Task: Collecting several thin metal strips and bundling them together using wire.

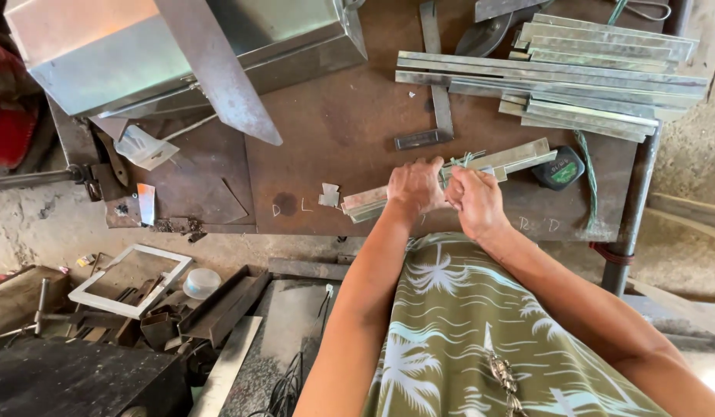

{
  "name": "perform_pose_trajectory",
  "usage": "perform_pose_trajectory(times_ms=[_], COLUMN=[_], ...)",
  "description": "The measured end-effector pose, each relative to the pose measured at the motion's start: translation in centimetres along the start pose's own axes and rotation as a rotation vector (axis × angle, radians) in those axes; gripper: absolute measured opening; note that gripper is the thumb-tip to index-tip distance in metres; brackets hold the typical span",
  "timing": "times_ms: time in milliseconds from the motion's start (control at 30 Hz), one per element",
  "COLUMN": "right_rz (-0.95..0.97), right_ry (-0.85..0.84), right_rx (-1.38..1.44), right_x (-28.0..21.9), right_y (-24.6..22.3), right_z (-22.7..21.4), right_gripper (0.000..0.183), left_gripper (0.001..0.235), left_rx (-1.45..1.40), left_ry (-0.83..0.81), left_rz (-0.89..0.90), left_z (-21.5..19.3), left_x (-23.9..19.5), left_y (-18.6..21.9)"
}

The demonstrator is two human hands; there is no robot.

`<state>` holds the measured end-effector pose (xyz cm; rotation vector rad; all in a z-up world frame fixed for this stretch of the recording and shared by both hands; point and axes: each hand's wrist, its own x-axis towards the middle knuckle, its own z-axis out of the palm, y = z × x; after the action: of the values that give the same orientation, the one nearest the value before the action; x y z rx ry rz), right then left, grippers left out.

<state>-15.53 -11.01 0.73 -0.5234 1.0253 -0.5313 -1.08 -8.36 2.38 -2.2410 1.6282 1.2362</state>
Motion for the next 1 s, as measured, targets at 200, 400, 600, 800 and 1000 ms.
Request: perform_pose_trajectory(times_ms=[200, 400, 600, 800, 1000], right_rz=[0.253, 0.272, 0.269, 0.260, 0.246], right_ry=[-0.087, -0.115, -0.029, -0.101, -0.312], right_rx=[0.400, 0.491, 0.629, 0.656, 0.707], right_x=[1.5, 1.2, 1.5, 1.4, 1.2], right_y=[1.3, 1.2, 0.9, 1.2, 2.0], right_z=[-5.2, -5.1, -4.6, -5.2, -6.9], right_gripper=[0.049, 0.047, 0.047, 0.047, 0.051], left_gripper=[0.071, 0.064, 0.032, 0.044, 0.037], left_rx=[0.046, 0.031, -0.256, -0.438, -0.532], left_ry=[0.086, 0.584, 0.669, 0.456, 0.044], left_rz=[0.044, 0.326, 0.166, -0.124, -0.271], left_z=[6.2, 3.9, 8.4, 4.9, 2.1], left_x=[2.1, -2.2, -2.9, -0.9, -1.0], left_y=[-2.6, -1.1, -1.3, 0.2, 1.8])
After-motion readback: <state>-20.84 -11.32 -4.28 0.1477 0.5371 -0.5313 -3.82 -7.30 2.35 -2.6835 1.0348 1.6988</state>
